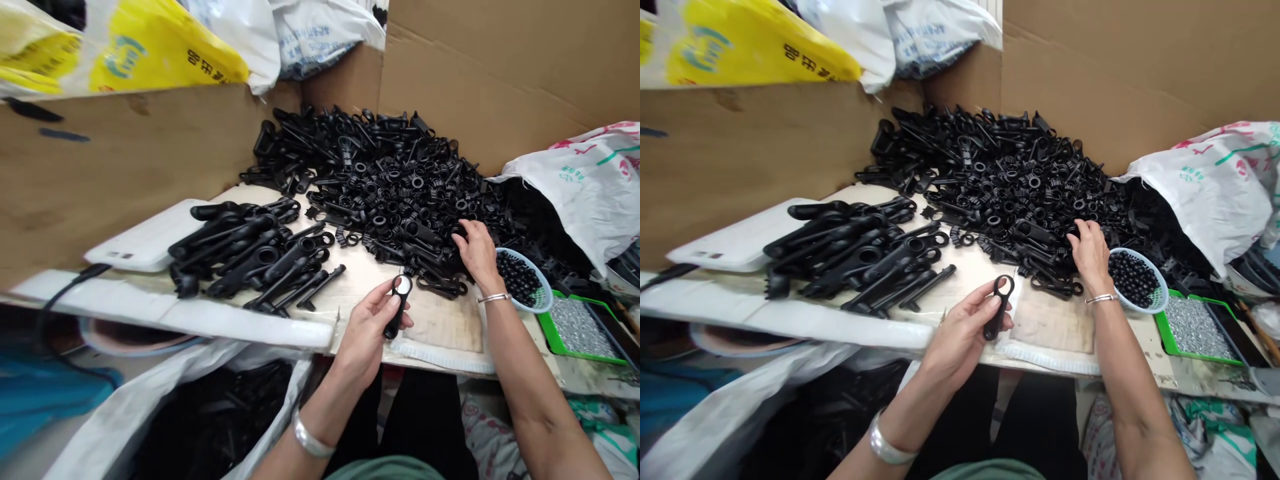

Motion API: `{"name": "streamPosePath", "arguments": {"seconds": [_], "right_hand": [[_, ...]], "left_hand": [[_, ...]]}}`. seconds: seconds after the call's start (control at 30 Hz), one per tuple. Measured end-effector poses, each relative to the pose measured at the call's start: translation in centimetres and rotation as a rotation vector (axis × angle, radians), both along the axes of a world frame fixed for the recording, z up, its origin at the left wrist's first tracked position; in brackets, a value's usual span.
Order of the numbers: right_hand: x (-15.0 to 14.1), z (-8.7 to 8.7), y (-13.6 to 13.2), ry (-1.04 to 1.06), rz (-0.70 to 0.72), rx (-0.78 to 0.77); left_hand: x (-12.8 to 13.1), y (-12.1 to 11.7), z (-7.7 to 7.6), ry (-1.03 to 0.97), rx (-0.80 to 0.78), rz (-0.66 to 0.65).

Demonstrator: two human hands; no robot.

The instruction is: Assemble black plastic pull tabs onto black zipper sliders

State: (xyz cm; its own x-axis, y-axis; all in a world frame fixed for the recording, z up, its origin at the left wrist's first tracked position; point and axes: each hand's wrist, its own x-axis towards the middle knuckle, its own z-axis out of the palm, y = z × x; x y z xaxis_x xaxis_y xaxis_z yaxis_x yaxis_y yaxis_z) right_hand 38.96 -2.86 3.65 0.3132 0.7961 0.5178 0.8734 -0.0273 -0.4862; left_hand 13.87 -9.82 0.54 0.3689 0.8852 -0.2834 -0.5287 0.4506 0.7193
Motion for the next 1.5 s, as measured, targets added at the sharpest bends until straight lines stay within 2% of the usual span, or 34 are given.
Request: {"name": "streamPosePath", "arguments": {"seconds": [0.07, 0.13, 0.23, 0.4, 0.53, 0.63, 0.77, 0.87, 0.97, 1.07, 1.2, 1.37, 1.5], "right_hand": [[0.4, 0.0, 0.8, -0.023, -0.011, -0.007], [0.5, 0.3, 0.0, -0.018, -0.020, 0.006], [0.3, 0.4, -3.8, 0.022, 0.008, -0.024], [-1.8, -1.7, -11.3, 0.031, 0.252, -0.329], [-3.4, -3.5, -13.6, -0.087, 0.248, -0.443], [-3.6, -3.8, -13.9, -0.191, 0.256, -0.496], [-3.3, -3.4, -13.9, -0.301, 0.319, -0.526], [-3.3, -2.7, -14.1, -0.255, 0.364, -0.478], [-4.5, -1.9, -14.1, -0.053, 0.405, -0.304], [-6.9, -1.8, -13.7, 0.123, 0.427, -0.096], [-9.6, -3.0, -12.5, 0.093, 0.421, 0.068], [-10.4, -3.8, -12.0, -0.057, 0.438, 0.106], [-10.4, -3.2, -12.4, -0.080, 0.445, 0.036]], "left_hand": [[-0.2, -0.2, -0.2, 0.030, 0.042, 0.005], [-0.5, -0.2, -0.3, 0.042, 0.066, 0.007], [-0.6, -0.3, -0.6, 0.049, 0.090, 0.018], [0.1, -0.7, -1.6, 0.129, 0.184, 0.026], [0.9, -1.4, -2.0, 0.241, 0.267, 0.056], [0.8, -1.7, -1.7, 0.189, 0.184, 0.031], [0.3, -1.7, -1.2, -0.025, -0.016, -0.068], [0.0, -1.6, -1.3, -0.146, -0.112, -0.106], [0.1, -1.6, -1.8, -0.214, -0.151, -0.121], [0.5, -1.8, -2.2, -0.231, -0.103, -0.136], [0.7, -2.2, -1.8, -0.245, 0.034, -0.184], [0.8, -2.9, -2.0, -0.171, 0.128, -0.173], [0.8, -3.3, -2.8, 0.105, 0.313, -0.133]]}}
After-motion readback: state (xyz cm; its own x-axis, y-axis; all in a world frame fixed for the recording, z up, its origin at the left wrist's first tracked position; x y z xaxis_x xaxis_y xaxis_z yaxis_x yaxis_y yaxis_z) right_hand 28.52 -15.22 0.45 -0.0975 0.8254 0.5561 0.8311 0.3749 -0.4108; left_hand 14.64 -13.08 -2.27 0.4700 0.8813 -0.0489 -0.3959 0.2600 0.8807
